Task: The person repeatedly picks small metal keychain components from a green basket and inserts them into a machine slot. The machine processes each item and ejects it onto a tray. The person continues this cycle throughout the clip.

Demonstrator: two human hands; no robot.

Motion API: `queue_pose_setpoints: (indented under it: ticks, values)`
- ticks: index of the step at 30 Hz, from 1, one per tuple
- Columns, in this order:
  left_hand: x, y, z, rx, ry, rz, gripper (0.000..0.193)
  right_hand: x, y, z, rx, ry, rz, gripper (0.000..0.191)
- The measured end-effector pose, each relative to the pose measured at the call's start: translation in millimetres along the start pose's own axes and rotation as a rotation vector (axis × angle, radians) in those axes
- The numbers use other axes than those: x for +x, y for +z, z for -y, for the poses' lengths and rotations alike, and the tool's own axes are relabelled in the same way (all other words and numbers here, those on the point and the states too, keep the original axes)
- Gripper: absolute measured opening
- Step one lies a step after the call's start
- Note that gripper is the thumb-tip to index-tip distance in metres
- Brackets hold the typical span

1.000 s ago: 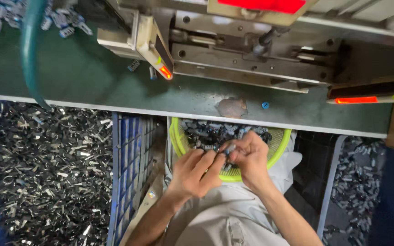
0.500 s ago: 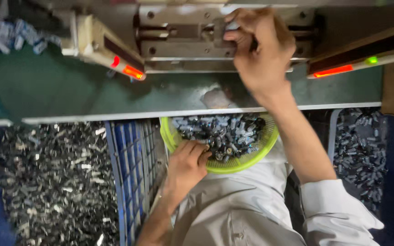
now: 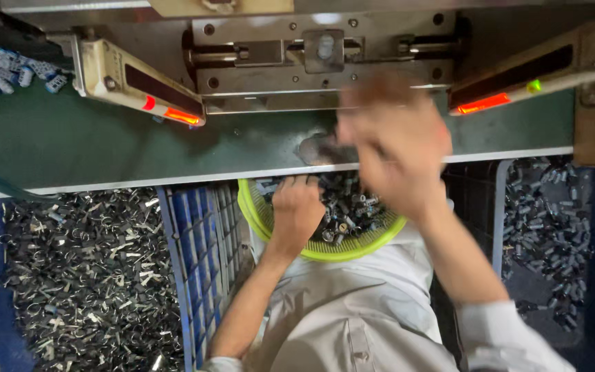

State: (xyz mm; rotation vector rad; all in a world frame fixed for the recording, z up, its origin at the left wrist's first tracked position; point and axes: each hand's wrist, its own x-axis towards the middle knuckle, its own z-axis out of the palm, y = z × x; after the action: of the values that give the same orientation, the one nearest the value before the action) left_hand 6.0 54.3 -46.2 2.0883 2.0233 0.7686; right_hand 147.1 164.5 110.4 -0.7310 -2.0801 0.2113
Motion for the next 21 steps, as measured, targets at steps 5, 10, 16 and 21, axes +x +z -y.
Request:
queue_pose_setpoints:
  ticks: [5,10,16,21]
  values:
    - [-14,-34,-5,-0.306,-0.105,-0.096,0.012,-100,2,25,0.278,0.317,0.107,0.024]
    - [-18,-69,-24,-0.795,-0.066,-0.149,0.018,-157,34,42,0.508,0.850,0.114,0.027]
    - [-9,-80,-35,-0.757,-0.038,-0.073,0.018,-189,39,40,0.919,0.990,-0.082,0.030]
    - [-7,-91,-39,-0.947,-0.194,0.068,0.013,-183,41,31,1.054,0.841,-0.131,0.033]
